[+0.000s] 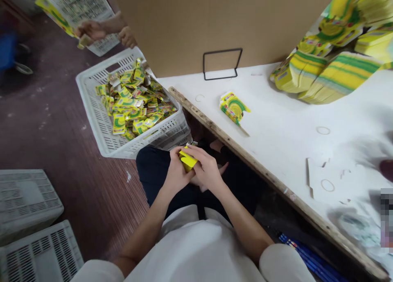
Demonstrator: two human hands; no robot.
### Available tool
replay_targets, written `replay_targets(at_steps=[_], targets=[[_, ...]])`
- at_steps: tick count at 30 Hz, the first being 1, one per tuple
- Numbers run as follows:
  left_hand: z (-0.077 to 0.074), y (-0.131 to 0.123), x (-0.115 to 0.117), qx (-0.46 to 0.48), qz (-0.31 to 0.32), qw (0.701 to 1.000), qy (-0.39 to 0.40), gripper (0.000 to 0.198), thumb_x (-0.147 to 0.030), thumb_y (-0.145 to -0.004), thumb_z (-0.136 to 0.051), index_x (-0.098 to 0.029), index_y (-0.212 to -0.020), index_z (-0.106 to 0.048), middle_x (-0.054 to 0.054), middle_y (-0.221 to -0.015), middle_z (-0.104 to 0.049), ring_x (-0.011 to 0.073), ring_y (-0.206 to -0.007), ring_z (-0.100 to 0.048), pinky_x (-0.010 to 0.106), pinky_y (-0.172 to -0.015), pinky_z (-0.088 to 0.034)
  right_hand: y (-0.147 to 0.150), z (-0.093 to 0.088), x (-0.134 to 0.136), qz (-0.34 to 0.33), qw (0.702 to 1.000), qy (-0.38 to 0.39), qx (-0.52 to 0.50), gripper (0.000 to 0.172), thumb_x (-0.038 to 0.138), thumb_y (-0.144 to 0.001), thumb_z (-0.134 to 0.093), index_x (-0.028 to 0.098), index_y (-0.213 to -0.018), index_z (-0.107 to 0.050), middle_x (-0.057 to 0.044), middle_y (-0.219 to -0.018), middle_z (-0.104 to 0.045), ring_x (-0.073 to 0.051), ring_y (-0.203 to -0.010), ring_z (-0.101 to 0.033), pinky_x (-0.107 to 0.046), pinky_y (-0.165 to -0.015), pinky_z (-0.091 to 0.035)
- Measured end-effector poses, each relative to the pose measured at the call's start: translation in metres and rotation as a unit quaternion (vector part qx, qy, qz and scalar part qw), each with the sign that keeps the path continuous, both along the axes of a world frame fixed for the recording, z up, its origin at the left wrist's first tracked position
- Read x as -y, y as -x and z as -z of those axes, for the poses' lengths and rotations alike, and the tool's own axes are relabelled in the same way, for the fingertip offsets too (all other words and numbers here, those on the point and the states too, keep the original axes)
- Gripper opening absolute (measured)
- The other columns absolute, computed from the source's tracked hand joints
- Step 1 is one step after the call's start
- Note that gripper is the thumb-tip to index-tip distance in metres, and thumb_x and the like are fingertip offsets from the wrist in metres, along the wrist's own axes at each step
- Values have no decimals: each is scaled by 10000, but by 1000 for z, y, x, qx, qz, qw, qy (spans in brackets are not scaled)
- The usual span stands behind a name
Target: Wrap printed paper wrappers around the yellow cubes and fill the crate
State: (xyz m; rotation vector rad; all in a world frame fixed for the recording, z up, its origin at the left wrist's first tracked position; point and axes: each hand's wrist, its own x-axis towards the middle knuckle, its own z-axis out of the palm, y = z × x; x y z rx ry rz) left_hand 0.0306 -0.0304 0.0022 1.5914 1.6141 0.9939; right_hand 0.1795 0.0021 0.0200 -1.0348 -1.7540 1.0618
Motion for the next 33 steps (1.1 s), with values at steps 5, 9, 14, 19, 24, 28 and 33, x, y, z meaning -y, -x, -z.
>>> replay_targets(at_steps=[5, 9, 14, 19, 24, 28, 33], targets=[[-6, 9, 0, -45, 4, 999, -11, 573, -191, -712, -718, -187, -1250, -521, 118, -1189, -646, 299, -1133, -637, 484, -996, -530, -7, 8, 0, -10, 998, -5, 54, 470, 124, -938, -515, 260, -1368, -648, -109, -1529, -536, -248, -1392, -548, -451, -1150, -474], [-18, 27, -6, -40, 50, 998, 10, 563, -239, -687, -771, -189, -1221, -600, 109, -1216, -701, 285, -1119, -680, 445, -1010, -542, -17, 6, -10, -104, 987, -3, 125, 318, 209, -960, -575, 252, -1228, -738, -121, -1550, -509, -283, -1402, -535, -462, -1139, -481], [-27, 34, -13, -70, 102, 992, 28, 596, -253, -657, -796, -208, -1228, -634, 92, -1219, -725, 289, -1104, -702, 437, -1008, -555, -26, -10, -25, -178, 974, -5, 141, 241, 268, -945, -642, 234, -1151, -762, -153, -1456, -597, -283, -1394, -545, -457, -1133, -474], [-22, 26, -12, -85, 85, 993, 4, 584, -243, -677, -768, -196, -1242, -630, 100, -1242, -719, 289, -1129, -695, 441, -1024, -553, -23, -10, -25, -162, 977, -10, 139, 261, 266, -930, -658, 197, -1169, -735, -191, -1532, -508, -300, -1466, -452, -478, -1140, -459], [-18, 31, -10, -64, 98, 993, 32, 640, -265, -660, -789, -217, -1276, -620, 92, -1272, -710, 293, -1133, -700, 448, -1038, -549, -31, -7, -27, -211, 969, 3, 128, 207, 306, -955, -632, 211, -1098, -746, -169, -1476, -571, -284, -1432, -499, -457, -1132, -466], [-22, 30, -11, -65, 93, 993, 17, 616, -270, -669, -787, -203, -1258, -622, 99, -1260, -715, 294, -1120, -703, 444, -1027, -555, -33, -5, -25, -212, 971, 1, 110, 326, 395, -953, -630, 180, -1193, -677, -214, -1540, -475, -300, -1489, -414, -477, -1162, -429], [-19, 17, -7, -85, 74, 993, -24, 574, -280, -721, -767, -219, -1267, -602, 87, -1246, -715, 294, -1118, -698, 442, -1004, -564, -20, 4, -10, -114, 990, 26, 75, 601, 423, -1021, -476, 229, -1562, -301, -182, -1605, -383, -266, -1524, -348, -520, -1233, -328]])
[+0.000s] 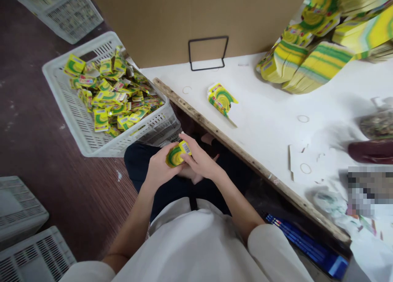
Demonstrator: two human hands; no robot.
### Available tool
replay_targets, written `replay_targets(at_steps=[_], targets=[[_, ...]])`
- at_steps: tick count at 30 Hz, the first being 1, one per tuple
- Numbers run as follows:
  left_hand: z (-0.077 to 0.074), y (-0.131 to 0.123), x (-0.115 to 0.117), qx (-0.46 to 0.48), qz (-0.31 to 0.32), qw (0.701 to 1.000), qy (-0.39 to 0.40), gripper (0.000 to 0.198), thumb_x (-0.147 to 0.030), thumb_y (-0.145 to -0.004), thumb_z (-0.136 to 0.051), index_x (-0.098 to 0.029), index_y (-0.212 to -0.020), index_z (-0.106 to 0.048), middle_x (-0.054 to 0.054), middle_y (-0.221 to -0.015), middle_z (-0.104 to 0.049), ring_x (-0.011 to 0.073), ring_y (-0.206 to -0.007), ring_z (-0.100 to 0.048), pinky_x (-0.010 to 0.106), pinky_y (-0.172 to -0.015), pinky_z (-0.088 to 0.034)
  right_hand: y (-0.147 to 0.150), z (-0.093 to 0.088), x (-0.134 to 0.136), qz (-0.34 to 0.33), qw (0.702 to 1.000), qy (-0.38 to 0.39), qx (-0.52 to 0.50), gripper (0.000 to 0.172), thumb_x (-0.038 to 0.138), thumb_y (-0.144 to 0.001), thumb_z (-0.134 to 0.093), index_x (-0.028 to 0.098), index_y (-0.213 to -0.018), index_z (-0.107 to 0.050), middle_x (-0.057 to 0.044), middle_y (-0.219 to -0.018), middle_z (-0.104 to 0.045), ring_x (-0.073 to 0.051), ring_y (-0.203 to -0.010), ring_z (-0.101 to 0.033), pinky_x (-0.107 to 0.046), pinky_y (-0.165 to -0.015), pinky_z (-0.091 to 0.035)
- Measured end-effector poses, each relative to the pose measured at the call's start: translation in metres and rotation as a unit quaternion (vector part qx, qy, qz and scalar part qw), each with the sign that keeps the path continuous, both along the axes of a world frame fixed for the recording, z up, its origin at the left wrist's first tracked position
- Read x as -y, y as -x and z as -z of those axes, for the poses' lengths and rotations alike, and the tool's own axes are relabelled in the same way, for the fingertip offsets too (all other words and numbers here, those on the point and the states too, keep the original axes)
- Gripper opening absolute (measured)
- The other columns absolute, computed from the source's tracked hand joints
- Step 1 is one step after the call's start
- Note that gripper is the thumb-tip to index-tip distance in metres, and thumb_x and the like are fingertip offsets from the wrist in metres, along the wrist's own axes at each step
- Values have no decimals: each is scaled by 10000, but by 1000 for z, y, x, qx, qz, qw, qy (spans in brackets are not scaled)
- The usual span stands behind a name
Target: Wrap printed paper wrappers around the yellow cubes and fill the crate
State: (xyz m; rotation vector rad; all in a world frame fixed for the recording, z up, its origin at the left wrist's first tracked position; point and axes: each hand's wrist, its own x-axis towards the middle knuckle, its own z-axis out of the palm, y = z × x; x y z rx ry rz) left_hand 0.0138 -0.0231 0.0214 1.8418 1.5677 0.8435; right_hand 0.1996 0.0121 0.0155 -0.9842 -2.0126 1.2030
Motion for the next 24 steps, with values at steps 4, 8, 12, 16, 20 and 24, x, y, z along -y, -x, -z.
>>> replay_targets(at_steps=[4, 8, 12, 16, 20, 24], targets=[[7, -1, -1, -15, -20, 999, -45, 576, -280, -699, -809, -271, -1244, -624, 63, -1185, -729, 324, -1060, -711, 478, -930, -591, 11, 5, 4, 61, 998, 11, 30, 649, 340, -1007, -485, 214, -1595, -242, -198, -1602, -368, -280, -1511, -364, -541, -1236, -324], [-4, 47, -24, -38, -102, 988, -111, 616, -411, -745, -829, -242, -1294, -606, 89, -1247, -701, 343, -1131, -667, 550, -996, -534, 6, -2, -3, 71, 997, 3, 14, 727, 335, -948, -605, 256, -1591, -274, -172, -1614, -355, -296, -1499, -374, -533, -1179, -424], [-15, 137, -48, -128, -313, 925, -174, 810, -435, -683, -887, -152, -1366, -558, 153, -1394, -596, 413, -1344, -485, 659, -1175, -284, -12, -13, -14, 96, 995, -15, 30, 536, 287, -951, -589, 269, -1477, -488, -147, -1507, -505, -290, -1347, -554, -504, -1103, -508], [-5, 194, -36, -128, -350, 921, -111, 579, -399, -731, -857, -177, -1222, -645, 84, -1345, -619, 456, -1380, -428, 694, -1185, -167, -32, -21, -19, 121, 990, -27, 66, 461, 279, -928, -629, 253, -1388, -592, -117, -1309, -666, -252, -1038, -705, -419, -959, -595], [13, 182, -2, -105, -356, 922, -107, 363, -406, -875, -713, -195, -1169, -687, 45, -1182, -687, 376, -1240, -571, 579, -1122, -343, -49, -34, -27, 183, 980, -47, 55, 328, 286, -904, -668, 255, -1229, -707, -56, -981, -755, -202, -822, -721, -348, -812, -602], [30, 136, 16, -62, -367, 924, -83, 324, -413, -881, -676, -182, -1105, -715, 80, -1097, -733, 307, -1113, -645, 509, -1046, -458, -68, -48, -56, 306, 947, -69, 60, 223, 277, -895, -654, 219, -1091, -745, -63, -1020, -772, -198, -873, -726, -371, -861, -582]])
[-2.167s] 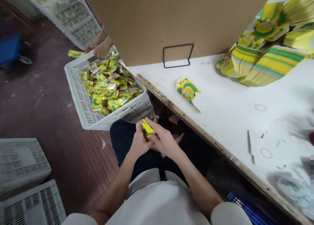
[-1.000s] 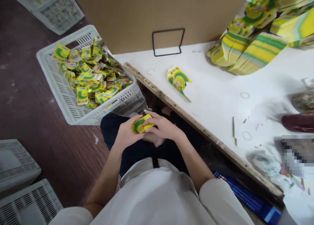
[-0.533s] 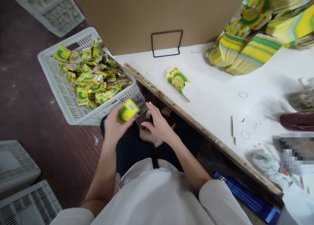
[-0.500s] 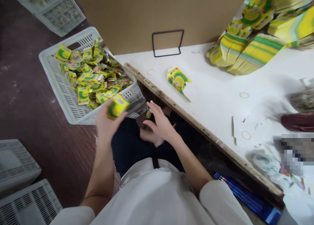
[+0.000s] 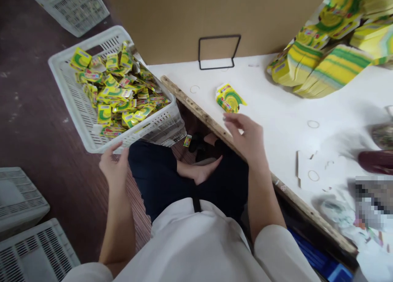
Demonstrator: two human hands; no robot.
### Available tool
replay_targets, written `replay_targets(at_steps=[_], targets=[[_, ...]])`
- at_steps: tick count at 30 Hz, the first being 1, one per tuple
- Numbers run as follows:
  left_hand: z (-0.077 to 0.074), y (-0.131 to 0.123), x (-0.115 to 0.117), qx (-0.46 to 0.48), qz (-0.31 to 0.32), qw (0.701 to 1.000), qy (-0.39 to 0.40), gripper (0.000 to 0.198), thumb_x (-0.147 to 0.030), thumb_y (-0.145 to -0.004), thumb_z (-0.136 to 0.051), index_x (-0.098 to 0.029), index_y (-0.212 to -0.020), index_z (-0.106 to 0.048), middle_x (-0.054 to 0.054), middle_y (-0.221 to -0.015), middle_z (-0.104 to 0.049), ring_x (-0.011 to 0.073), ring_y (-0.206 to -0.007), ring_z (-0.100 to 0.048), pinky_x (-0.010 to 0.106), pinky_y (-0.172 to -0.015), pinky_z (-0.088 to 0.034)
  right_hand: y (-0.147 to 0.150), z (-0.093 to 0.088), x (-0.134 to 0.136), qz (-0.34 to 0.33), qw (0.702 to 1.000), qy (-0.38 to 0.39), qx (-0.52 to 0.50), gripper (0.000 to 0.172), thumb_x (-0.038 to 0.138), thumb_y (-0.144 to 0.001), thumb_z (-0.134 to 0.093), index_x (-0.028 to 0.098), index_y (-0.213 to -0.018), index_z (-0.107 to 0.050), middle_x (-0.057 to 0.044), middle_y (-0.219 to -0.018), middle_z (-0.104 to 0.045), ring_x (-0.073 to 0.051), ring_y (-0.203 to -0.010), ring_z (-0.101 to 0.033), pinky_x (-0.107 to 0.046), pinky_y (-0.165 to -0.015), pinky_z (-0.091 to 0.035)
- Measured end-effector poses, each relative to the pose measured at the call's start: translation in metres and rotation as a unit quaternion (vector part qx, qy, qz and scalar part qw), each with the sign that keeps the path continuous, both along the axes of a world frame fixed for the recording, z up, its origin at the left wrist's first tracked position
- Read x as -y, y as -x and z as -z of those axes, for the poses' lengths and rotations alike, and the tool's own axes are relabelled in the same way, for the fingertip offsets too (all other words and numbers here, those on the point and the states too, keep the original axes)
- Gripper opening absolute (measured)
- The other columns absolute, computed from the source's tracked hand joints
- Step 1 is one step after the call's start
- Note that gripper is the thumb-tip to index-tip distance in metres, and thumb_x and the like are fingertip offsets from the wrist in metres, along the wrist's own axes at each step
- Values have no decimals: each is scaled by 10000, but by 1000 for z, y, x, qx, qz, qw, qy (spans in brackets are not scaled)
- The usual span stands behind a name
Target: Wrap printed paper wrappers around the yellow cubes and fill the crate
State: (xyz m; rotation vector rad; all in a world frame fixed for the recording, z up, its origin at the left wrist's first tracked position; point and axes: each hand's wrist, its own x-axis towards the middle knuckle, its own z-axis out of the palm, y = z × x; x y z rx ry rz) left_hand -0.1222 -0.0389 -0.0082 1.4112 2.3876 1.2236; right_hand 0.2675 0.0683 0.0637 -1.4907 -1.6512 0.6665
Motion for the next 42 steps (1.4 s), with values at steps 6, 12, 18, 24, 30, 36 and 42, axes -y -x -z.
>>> replay_targets(at_steps=[6, 12, 18, 24, 30, 36, 42], targets=[[17, -50, -2, 116, 148, 981, 37, 337, -454, -881, -667, -192, -1084, -730, 85, -1105, -757, 248, -1050, -695, 438, -1022, -521, -36, 1, -48, 164, 981, -12, 98, 120, 214, -826, -644, 185, -922, -710, -43, -854, -733, -185, -756, -661, -356, -785, -542], [21, -71, -5, 194, 240, 949, 59, 364, -455, -871, -694, -185, -1114, -715, 88, -1076, -762, 231, -973, -722, 422, -963, -578, -38, 6, -66, 180, 960, 80, 200, 122, 260, -827, -701, 174, -911, -680, -88, -921, -698, -212, -857, -641, -379, -873, -493], [24, -86, 0, 200, 288, 931, 99, 369, -441, -891, -685, -200, -1170, -693, 88, -1112, -753, 233, -995, -719, 440, -976, -574, -11, 22, -77, 181, 929, 183, 264, 286, 338, -743, -798, 165, -905, -638, -155, -1072, -643, -305, -991, -630, -447, -910, -488], [27, -90, -1, 206, 300, 925, 109, 366, -427, -890, -681, -191, -1170, -690, 98, -1095, -754, 241, -968, -720, 465, -964, -573, -9, 34, -76, 195, 943, 146, 225, 310, 248, -693, -792, 183, -865, -544, -127, -1025, -619, -274, -938, -602, -455, -915, -467], [20, -100, -7, 260, 323, 904, 102, 370, -412, -870, -719, -187, -1163, -697, 108, -1087, -755, 247, -978, -720, 464, -972, -567, -12, 27, -65, 175, 976, 84, 99, 309, 176, -732, -706, 240, -869, -436, 8, -787, -582, -193, -752, -552, -380, -793, -451], [2, -130, -23, 488, 352, 798, -51, 772, -668, -702, -802, -293, -1346, -598, 113, -1368, -637, 293, -1178, -661, 413, -918, -594, 38, 3, -6, -6, 998, 16, -60, 220, 273, -813, -685, 261, -947, -510, -11, -863, -634, -178, -707, -581, -341, -680, -496], [-41, -153, -41, 636, 205, 715, -204, 634, -813, -732, -646, -222, -958, -691, 68, -847, -649, 225, -793, -657, 359, -772, -588, 114, 21, 66, -278, 934, 127, -183, 139, 226, -839, -644, 234, -911, -526, 18, -813, -610, -146, -709, -595, -288, -670, -509]])
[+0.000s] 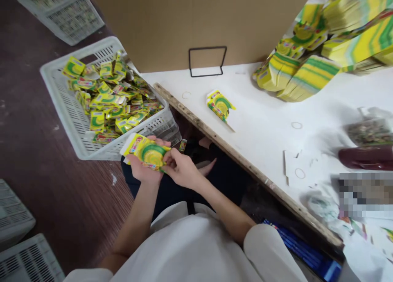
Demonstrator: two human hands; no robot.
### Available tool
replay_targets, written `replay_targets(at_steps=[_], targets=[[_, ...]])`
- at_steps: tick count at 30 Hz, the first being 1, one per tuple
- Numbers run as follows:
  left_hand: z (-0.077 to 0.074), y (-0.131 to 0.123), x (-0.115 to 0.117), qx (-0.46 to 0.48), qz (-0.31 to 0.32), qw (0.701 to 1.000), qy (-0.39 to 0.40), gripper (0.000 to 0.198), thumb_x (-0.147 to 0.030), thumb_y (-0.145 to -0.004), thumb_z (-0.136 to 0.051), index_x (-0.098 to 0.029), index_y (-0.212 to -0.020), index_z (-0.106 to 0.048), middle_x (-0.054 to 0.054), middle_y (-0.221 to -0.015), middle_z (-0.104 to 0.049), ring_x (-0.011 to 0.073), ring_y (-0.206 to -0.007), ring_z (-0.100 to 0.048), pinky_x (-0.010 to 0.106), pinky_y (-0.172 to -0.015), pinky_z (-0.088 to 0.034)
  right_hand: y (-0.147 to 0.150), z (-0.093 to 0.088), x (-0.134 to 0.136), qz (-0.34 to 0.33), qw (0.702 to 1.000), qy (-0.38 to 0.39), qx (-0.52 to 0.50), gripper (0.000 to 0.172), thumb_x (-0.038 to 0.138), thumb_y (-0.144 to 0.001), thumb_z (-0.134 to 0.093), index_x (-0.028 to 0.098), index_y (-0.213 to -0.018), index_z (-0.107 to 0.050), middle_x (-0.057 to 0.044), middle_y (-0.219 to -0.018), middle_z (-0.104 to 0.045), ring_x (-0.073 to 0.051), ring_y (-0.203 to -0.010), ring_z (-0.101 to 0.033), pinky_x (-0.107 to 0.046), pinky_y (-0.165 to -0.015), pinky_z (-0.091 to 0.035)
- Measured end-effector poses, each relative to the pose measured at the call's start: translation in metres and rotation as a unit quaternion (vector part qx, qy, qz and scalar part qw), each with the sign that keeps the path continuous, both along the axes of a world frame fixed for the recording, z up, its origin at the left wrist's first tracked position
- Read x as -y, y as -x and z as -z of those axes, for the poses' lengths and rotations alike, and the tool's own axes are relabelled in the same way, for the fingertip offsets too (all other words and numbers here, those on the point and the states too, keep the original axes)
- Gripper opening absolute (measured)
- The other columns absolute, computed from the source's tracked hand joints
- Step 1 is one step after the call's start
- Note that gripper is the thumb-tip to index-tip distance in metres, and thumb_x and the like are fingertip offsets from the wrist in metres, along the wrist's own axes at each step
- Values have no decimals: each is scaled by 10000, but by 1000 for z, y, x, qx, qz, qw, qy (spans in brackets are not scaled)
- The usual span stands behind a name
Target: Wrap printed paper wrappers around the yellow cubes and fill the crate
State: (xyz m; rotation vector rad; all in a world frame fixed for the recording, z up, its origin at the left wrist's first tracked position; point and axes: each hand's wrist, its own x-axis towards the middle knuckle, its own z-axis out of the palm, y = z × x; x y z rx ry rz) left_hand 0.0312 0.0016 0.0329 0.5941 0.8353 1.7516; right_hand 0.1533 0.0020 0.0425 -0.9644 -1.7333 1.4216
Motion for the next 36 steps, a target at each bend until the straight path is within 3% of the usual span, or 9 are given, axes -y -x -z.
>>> replay_targets(at_steps=[6, 14, 18, 21, 25, 28, 32, 34, 36], targets=[[4, 1, 4, 50, -99, 990, 86, 591, -767, -724, -704, -209, -827, -539, -42, -657, -435, 100, -541, -436, 226, -540, -450, 10, 20, 15, -11, 998, 51, -18, 424, 358, -761, -808, 225, -1070, -551, -10, -991, -636, -151, -808, -588, -284, -718, -493], [39, 6, 24, -257, -41, 948, 183, 495, -646, -832, -639, -227, -1094, -607, 60, -971, -661, 212, -868, -660, 354, -791, -570, -15, 22, -5, 87, 993, 83, -11, 223, 409, -830, -706, 216, -912, -631, -4, -833, -661, -169, -757, -608, -291, -678, -482], [38, 20, 24, -292, -60, 942, 153, 399, -552, -909, -602, -200, -1094, -637, 80, -1014, -705, 239, -927, -702, 405, -844, -601, -25, 14, -12, 102, 994, -2, 34, 115, 332, -883, -649, 227, -893, -695, -13, -829, -685, -179, -748, -617, -306, -687, -501], [23, 43, 22, -325, -70, 939, 87, 483, -533, -935, -601, -235, -1314, -566, 105, -1277, -663, 262, -1194, -654, 450, -1066, -525, -34, 10, -18, 92, 980, -122, 126, 166, 223, -932, -598, 250, -977, -755, -48, -918, -717, -211, -864, -625, -359, -812, -507], [4, 65, 22, -508, 57, 859, 43, 933, -509, -697, -864, -228, -1472, -426, 153, -1512, -494, 354, -1431, -450, 533, -1222, -343, -35, 7, -16, -31, 946, -244, 212, 210, 175, -932, -611, 287, -962, -786, -49, -896, -726, -234, -933, -600, -443, -957, -473], [4, 58, 24, -564, 209, 794, 86, 782, -392, -657, -878, -196, -1335, -540, 131, -1285, -658, 346, -1192, -642, 502, -1042, -518, -25, 7, -8, -29, 949, -264, 173, 208, 209, -909, -658, 334, -1038, -762, -24, -1011, -731, -242, -1070, -609, -522, -1182, -326], [11, 35, 30, -562, 175, 795, 143, 555, -346, -730, -787, -197, -1213, -556, 52, -1004, -716, 251, -883, -700, 364, -785, -585, -13, 17, -2, 164, 981, -94, 53, 668, 375, -818, -760, 296, -1436, -519, -102, -1468, -548, -306, -1383, -476, -545, -1233, -302], [13, 27, 33, -566, 137, 804, 119, 610, -361, -736, -784, -213, -1263, -517, 63, -1084, -703, 251, -940, -698, 354, -809, -583, -10, 24, 0, 184, 979, 67, -63, 861, 486, -770, -781, 274, -1512, -400, -123, -1495, -529, -307, -1382, -503, -516, -1180, -411], [15, 23, 35, -574, 123, 807, 69, 656, -337, -765, -757, -230, -1342, -465, 89, -1216, -665, 261, -1054, -682, 364, -885, -575, -8, 28, 2, 136, 954, 219, -156, 829, 541, -767, -765, 280, -1484, -440, -108, -1426, -604, -293, -1305, -590, -492, -1128, -482]])
